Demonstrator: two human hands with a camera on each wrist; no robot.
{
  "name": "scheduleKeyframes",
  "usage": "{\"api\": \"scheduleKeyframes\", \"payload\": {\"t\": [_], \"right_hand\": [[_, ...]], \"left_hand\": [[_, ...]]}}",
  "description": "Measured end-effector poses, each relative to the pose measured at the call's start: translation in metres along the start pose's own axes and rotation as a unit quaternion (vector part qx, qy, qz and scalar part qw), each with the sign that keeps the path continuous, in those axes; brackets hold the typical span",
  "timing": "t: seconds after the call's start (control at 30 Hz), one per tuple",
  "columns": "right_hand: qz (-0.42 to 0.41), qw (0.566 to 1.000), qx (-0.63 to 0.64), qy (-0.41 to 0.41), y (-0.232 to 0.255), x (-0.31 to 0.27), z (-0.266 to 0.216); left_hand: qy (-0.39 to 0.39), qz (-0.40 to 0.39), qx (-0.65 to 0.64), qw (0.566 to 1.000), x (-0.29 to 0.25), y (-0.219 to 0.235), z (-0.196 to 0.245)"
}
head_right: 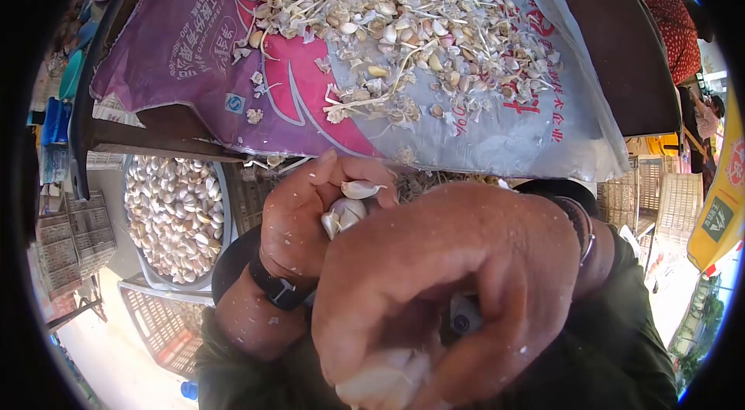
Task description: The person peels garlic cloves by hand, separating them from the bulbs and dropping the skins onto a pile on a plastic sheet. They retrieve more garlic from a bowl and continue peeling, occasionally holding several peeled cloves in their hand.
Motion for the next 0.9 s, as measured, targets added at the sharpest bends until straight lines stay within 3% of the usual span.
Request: {"api": "scheduleKeyframes", "payload": {"t": [0.07,0.1,0.17,0.2,0.23,0.27,0.3,0.37,0.4,0.47,0.5,0.57,0.7,0.73,0.77,0.8,0.83,0.87,0.9], "right_hand": [[0.133,0.955,-0.241,-0.107,0.013,-0.005,-0.006],[0.178,0.898,-0.377,-0.141,0.020,-0.007,-0.010],[0.192,0.807,-0.559,0.002,0.054,-0.012,-0.002],[0.238,0.770,-0.592,-0.020,0.070,-0.012,-0.006],[0.285,0.775,-0.563,-0.031,0.091,-0.015,-0.005],[0.260,0.734,-0.627,-0.010,0.120,-0.017,-0.006],[0.214,0.655,-0.724,0.022,0.144,-0.014,-0.007],[0.118,0.639,-0.752,0.114,0.196,-0.015,-0.005],[0.117,0.639,-0.752,0.113,0.209,-0.014,-0.003],[0.089,0.434,-0.891,-0.097,0.229,-0.004,0.007],[0.087,0.434,-0.891,-0.097,0.232,0.002,0.008],[0.048,0.381,-0.885,-0.265,0.239,0.014,0.013],[0.084,0.403,-0.888,-0.205,0.247,0.012,0.006],[0.227,0.556,-0.767,-0.226,0.244,0.015,0.001],[0.357,0.676,-0.601,-0.234,0.239,0.015,-0.002],[0.356,0.675,-0.603,-0.235,0.232,0.013,-0.003],[0.374,0.785,-0.455,-0.192,0.223,0.008,-0.003],[0.377,0.868,-0.291,-0.143,0.208,0.008,-0.002],[0.377,0.882,-0.253,-0.127,0.190,0.008,-0.001]], "left_hand": [[0.006,0.004,-0.012,1.000,-0.001,-0.002,0.003],[0.001,-0.018,-0.035,0.999,-0.001,-0.002,0.006],[-0.003,-0.040,-0.081,0.996,0.001,0.003,0.003],[-0.003,-0.039,-0.084,0.996,0.001,0.004,0.004],[-0.003,-0.019,-0.065,0.998,0.001,0.006,0.005],[-0.004,0.002,-0.046,0.999,0.002,0.008,0.006],[-0.010,-0.011,-0.041,0.999,0.001,0.007,0.008],[-0.012,-0.021,-0.050,0.998,0.004,0.011,0.007],[-0.014,-0.031,-0.058,0.998,0.006,0.012,0.007],[-0.017,-0.021,-0.054,0.998,0.007,0.014,0.007],[-0.019,-0.010,-0.049,0.999,0.007,0.014,0.008],[-0.025,0.001,-0.041,0.999,0.005,0.012,0.011],[-0.030,0.009,-0.025,0.999,0.004,0.010,0.011],[-0.034,0.006,-0.027,0.999,0.004,0.010,0.012],[-0.034,0.014,-0.030,0.999,0.004,0.009,0.011],[-0.031,0.022,-0.032,0.999,0.004,0.009,0.010],[-0.032,0.020,-0.032,0.999,0.004,0.009,0.010],[-0.031,0.019,-0.041,0.998,0.004,0.010,0.010],[-0.029,0.017,-0.051,0.998,0.004,0.010,0.009]]}}
Point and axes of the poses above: each hand's wrist, its own x-axis towards the middle knuckle, its own y-axis out of the back of the hand, z = x × y, the point moved 2 cm from there along x, towards the middle knuckle, and after that the axes turned 3 degrees about x, right-handed, at the moved point
